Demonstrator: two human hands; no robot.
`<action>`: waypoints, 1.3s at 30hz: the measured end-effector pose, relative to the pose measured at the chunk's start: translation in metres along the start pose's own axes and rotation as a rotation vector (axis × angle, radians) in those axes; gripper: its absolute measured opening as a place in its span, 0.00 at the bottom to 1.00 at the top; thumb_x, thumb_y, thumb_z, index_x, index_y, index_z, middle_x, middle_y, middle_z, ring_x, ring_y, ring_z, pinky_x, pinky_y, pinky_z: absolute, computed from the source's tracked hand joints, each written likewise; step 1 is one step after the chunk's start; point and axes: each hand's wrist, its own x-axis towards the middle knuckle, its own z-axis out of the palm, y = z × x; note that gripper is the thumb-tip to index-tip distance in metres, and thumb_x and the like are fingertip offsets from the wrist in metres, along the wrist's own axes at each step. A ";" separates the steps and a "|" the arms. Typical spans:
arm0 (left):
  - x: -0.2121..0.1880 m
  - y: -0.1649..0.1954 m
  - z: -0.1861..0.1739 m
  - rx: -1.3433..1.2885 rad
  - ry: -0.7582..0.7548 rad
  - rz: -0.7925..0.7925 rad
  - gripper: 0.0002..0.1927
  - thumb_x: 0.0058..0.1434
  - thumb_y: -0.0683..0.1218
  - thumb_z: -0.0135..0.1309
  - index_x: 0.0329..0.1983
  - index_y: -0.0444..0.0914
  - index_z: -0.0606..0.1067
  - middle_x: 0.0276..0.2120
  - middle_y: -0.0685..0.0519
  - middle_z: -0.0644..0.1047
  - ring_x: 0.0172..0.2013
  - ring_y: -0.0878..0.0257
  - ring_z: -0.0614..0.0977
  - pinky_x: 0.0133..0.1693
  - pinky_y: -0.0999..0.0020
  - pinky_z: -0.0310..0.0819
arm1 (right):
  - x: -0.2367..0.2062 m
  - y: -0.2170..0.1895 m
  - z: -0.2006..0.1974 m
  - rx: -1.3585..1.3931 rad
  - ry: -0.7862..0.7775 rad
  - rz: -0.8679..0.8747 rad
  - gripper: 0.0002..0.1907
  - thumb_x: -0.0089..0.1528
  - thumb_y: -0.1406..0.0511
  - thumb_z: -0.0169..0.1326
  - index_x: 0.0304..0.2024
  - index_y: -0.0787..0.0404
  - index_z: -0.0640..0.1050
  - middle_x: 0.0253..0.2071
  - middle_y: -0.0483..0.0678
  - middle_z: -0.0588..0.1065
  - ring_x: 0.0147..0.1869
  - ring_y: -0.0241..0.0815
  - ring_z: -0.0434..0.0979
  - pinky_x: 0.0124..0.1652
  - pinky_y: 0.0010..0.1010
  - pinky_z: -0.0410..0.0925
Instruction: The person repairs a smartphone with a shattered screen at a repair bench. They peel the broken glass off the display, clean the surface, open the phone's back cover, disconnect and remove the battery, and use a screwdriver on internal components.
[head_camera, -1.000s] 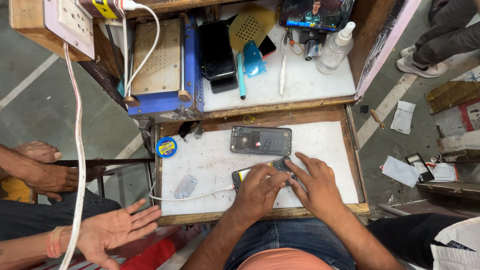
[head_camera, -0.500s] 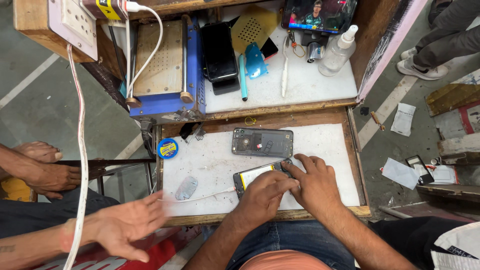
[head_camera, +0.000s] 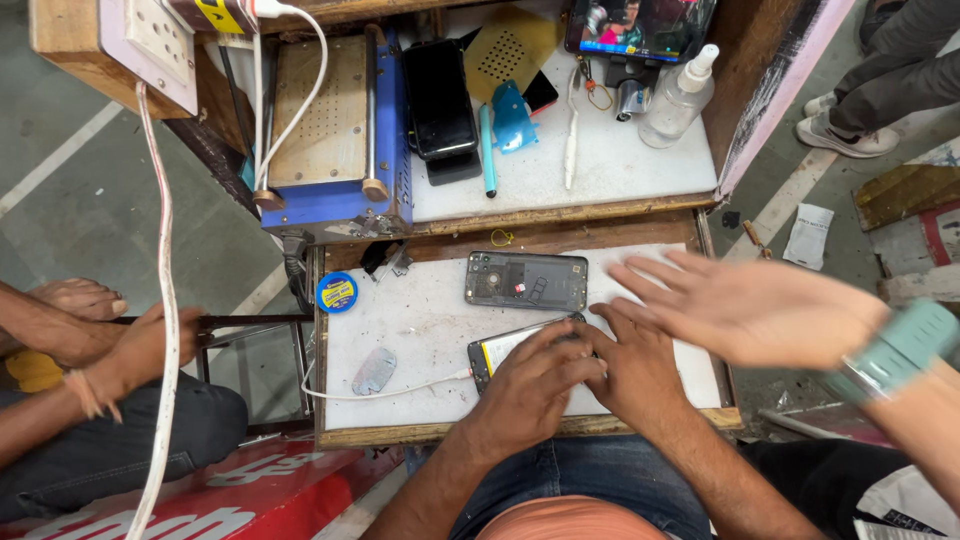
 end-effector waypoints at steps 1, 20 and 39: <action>0.000 0.000 0.002 0.023 0.020 -0.048 0.24 0.58 0.33 0.56 0.56 0.44 0.73 0.48 0.47 0.76 0.55 0.42 0.78 0.58 0.50 0.74 | -0.001 -0.001 -0.001 0.012 -0.044 0.031 0.33 0.48 0.60 0.64 0.59 0.47 0.76 0.61 0.48 0.70 0.64 0.53 0.68 0.56 0.49 0.63; -0.059 -0.015 -0.068 0.386 -0.098 -0.794 0.17 0.57 0.46 0.62 0.50 0.41 0.78 0.45 0.48 0.77 0.37 0.45 0.82 0.38 0.52 0.77 | 0.016 -0.034 0.007 0.052 -0.061 -0.318 0.40 0.48 0.56 0.67 0.63 0.51 0.71 0.68 0.57 0.65 0.74 0.68 0.55 0.64 0.58 0.53; -0.068 0.015 -0.117 0.149 0.220 -0.628 0.12 0.58 0.47 0.64 0.43 0.38 0.79 0.29 0.48 0.79 0.29 0.54 0.81 0.32 0.61 0.75 | 0.047 0.001 0.035 0.914 -0.014 -0.380 0.34 0.47 0.65 0.75 0.48 0.55 0.67 0.64 0.58 0.72 0.69 0.52 0.72 0.65 0.41 0.63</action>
